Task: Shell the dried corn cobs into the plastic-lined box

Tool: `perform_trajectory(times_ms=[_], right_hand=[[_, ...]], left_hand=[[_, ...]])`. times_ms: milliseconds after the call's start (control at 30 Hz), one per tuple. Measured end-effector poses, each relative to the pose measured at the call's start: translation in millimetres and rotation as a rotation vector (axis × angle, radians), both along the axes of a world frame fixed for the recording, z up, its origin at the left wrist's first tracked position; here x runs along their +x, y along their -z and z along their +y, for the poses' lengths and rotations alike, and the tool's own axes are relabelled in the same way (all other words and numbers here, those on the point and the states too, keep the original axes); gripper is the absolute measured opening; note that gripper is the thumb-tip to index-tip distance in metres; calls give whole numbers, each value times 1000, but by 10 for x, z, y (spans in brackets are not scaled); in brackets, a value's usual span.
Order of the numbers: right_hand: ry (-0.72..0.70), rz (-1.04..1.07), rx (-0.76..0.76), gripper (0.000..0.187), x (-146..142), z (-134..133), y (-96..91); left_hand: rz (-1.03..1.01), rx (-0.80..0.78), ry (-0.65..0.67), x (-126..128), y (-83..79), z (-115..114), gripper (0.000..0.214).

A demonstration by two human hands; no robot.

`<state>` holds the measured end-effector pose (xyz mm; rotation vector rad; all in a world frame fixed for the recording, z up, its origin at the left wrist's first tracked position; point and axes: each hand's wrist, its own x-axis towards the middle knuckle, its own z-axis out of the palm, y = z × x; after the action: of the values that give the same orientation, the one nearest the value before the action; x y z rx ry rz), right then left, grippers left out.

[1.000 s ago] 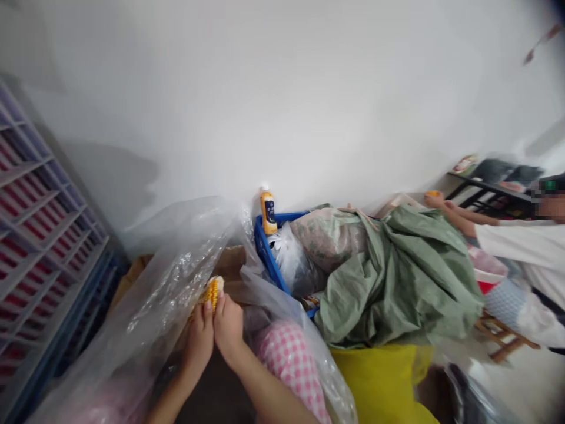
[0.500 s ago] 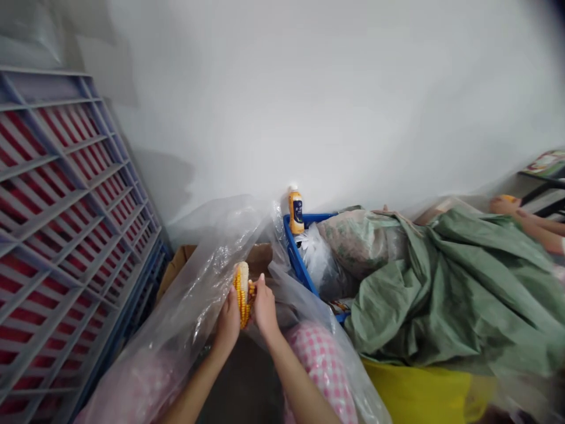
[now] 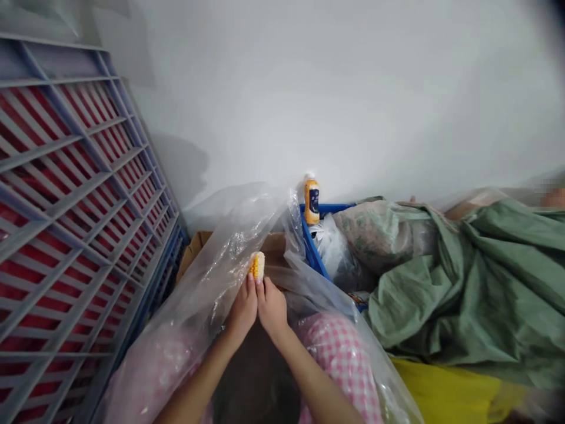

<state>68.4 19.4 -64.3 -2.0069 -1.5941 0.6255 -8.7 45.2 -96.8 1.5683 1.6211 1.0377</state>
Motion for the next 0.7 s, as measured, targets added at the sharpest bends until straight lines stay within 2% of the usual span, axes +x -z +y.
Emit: perform_trajectory(times_ms=[233, 700], right_hand=[[-71, -144, -53, 44, 23, 4, 75], [-61, -49, -33, 46, 30, -8, 150]], left_hand=[[-21, 19, -11, 29, -23, -41, 46], [-113, -64, -29, 51, 54, -52, 32]])
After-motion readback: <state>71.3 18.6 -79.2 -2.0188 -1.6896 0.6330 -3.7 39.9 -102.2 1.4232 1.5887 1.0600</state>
